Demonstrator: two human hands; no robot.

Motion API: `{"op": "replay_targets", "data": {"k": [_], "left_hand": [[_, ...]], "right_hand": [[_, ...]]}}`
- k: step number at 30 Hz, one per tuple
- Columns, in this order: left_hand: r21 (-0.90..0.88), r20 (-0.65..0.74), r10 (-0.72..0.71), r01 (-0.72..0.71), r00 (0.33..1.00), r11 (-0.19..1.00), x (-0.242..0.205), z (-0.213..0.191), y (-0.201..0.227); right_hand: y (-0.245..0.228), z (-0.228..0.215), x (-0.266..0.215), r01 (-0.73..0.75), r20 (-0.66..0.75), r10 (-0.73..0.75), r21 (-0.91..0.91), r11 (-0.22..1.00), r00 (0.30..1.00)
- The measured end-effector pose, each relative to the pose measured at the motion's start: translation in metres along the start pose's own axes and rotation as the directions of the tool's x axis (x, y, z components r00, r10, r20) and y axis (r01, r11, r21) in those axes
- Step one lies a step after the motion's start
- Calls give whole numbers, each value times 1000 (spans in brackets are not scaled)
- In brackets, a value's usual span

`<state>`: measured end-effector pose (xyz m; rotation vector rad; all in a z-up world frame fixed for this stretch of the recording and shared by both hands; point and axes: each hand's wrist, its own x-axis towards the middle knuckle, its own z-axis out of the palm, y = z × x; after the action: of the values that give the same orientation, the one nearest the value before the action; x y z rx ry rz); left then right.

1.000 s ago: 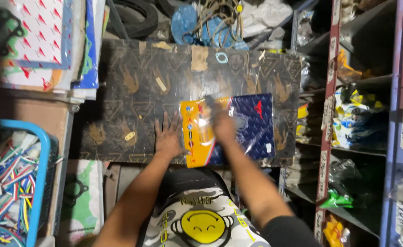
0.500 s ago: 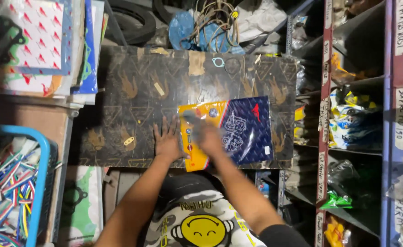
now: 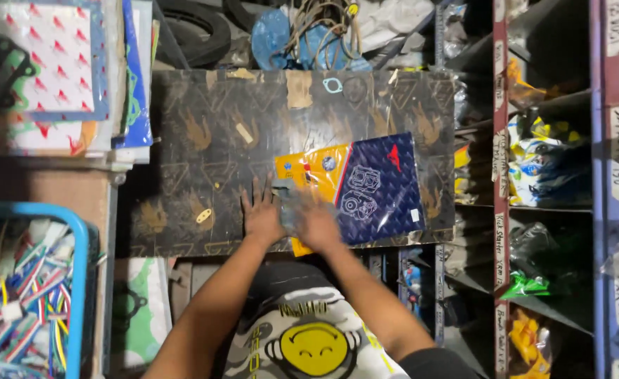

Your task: The person wipes a plastic-wrapped package containing a motorcycle gasket set using a grey cloth. They repeatedly rub the cloth over the packaging on a cluttered workbench, flip the package over to clean the other side, and then place the cleaned package onto a shelf.

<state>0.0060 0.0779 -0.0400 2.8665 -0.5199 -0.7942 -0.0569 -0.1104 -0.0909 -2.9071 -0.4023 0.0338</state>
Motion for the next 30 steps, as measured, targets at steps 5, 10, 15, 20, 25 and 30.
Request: {"op": "replay_targets", "data": {"k": [5,10,15,20,25,30], "left_hand": [[-140,-40,68,-73,997,987,-13,-17,2],[-94,-112,103,-114,988,989,-21,-13,14],[-35,-230,101,-112,968,993,-10,25,16],[-19,-437,305,-348,846,937,28,113,-1],[49,-80,83,-80,993,996,-18,69,29],[-9,54,93,-93,994,996,-58,-23,47]], "right_hand": [[129,-62,-56,-638,-315,568,-197,745,760],[57,-18,-44,-691,-298,698,-613,384,652],[-78,-102,-15,-353,139,350,0,936,926],[88,-60,-82,-673,-140,687,138,726,713],[117,-15,-133,-796,-182,776,-117,593,604],[-69,-111,-59,-355,129,360,-58,933,924]]}}
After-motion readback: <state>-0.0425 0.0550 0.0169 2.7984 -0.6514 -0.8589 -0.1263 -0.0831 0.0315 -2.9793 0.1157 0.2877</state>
